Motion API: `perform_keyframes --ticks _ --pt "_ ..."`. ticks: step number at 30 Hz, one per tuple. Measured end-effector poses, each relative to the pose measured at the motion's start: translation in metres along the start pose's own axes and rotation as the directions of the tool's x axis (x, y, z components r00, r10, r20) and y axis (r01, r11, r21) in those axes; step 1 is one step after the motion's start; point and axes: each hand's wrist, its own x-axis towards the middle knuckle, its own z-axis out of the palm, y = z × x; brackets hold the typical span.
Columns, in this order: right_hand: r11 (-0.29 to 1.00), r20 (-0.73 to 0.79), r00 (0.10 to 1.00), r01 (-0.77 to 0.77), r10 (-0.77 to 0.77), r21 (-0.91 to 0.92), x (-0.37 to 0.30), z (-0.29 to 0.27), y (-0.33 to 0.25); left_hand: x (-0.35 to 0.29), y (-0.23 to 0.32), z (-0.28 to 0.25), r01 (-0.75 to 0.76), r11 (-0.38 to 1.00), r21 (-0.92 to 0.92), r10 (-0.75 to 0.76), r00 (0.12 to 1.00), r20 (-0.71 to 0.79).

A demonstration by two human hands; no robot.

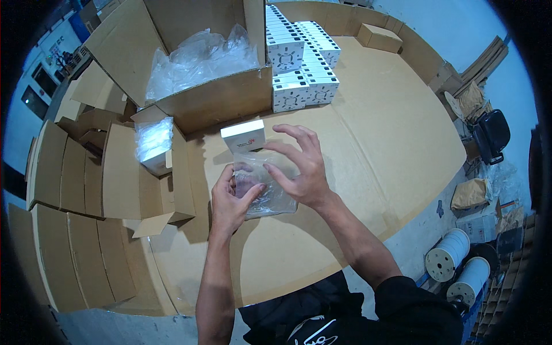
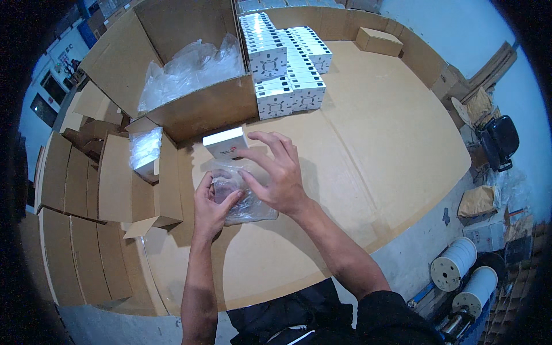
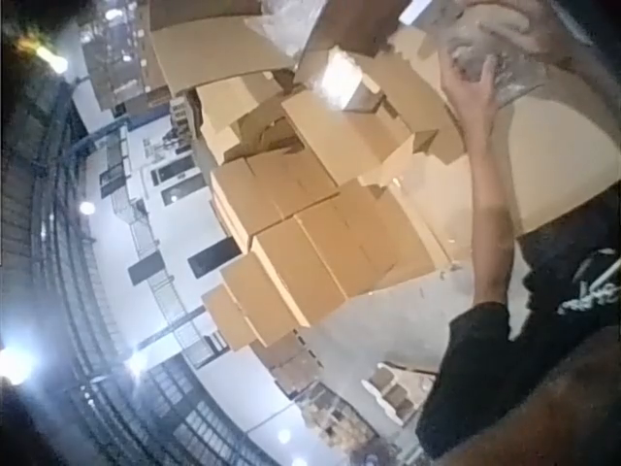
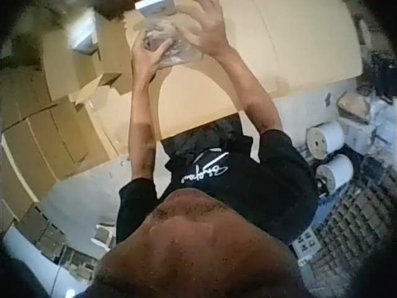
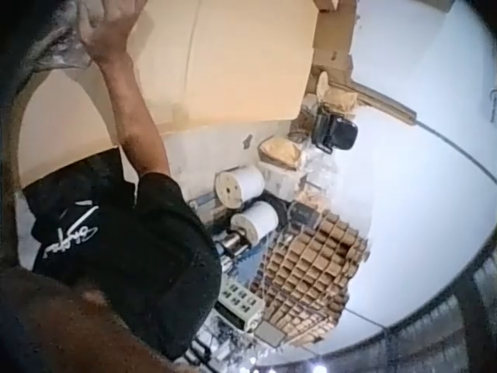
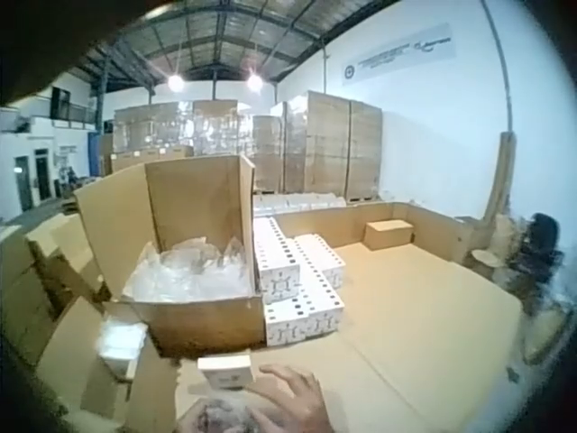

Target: Packaging small white boxes into plastic bags and placing them into larger cardboard shipping boxes.

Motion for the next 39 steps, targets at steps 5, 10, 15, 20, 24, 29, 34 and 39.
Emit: perform_keyframes --ticks 5,10,15,20,24,29,34,39 --pt "0.995 0.035 0.997 0.066 -0.064 -0.072 -0.002 0.006 -0.006 -0.001 -0.006 0.007 -0.077 0.997 0.015 0.078 0.996 -0.043" --pt "0.994 0.025 0.998 0.068 -0.066 -0.08 -0.004 0.01 -0.002 -0.002 -0.008 0.008 -0.095 0.99 0.106 0.099 0.995 -0.034" --pt "0.995 0.012 0.998 0.061 -0.06 -0.075 -0.005 0.014 -0.001 -0.002 -0.005 0.01 -0.131 0.976 0.172 0.139 0.99 -0.034" --pt "0.999 0.044 0.999 0.024 -0.023 -0.035 -0.004 0.012 0.0 -0.002 0.004 0.012 -0.099 0.949 0.299 0.126 0.99 -0.071" --pt "0.997 0.101 0.992 0.078 -0.079 0.012 -0.002 0.009 -0.001 -0.002 0.005 0.015 -0.097 0.9 0.425 0.152 0.984 -0.096" --pt "0.962 0.171 0.95 0.27 -0.262 -0.03 0.003 0.009 0.004 -0.002 0.006 0.015 -0.094 0.89 0.446 0.153 0.983 -0.098" --pt "0.948 0.164 0.938 0.316 -0.307 -0.034 0.007 0.009 -0.003 -0.006 0.009 0.013 -0.073 0.9 0.43 0.12 0.989 -0.084" --pt "0.941 0.219 0.918 0.339 -0.331 -0.002 0.011 0.007 0.001 -0.004 0.009 0.013 -0.059 0.899 0.435 0.102 0.992 -0.075"
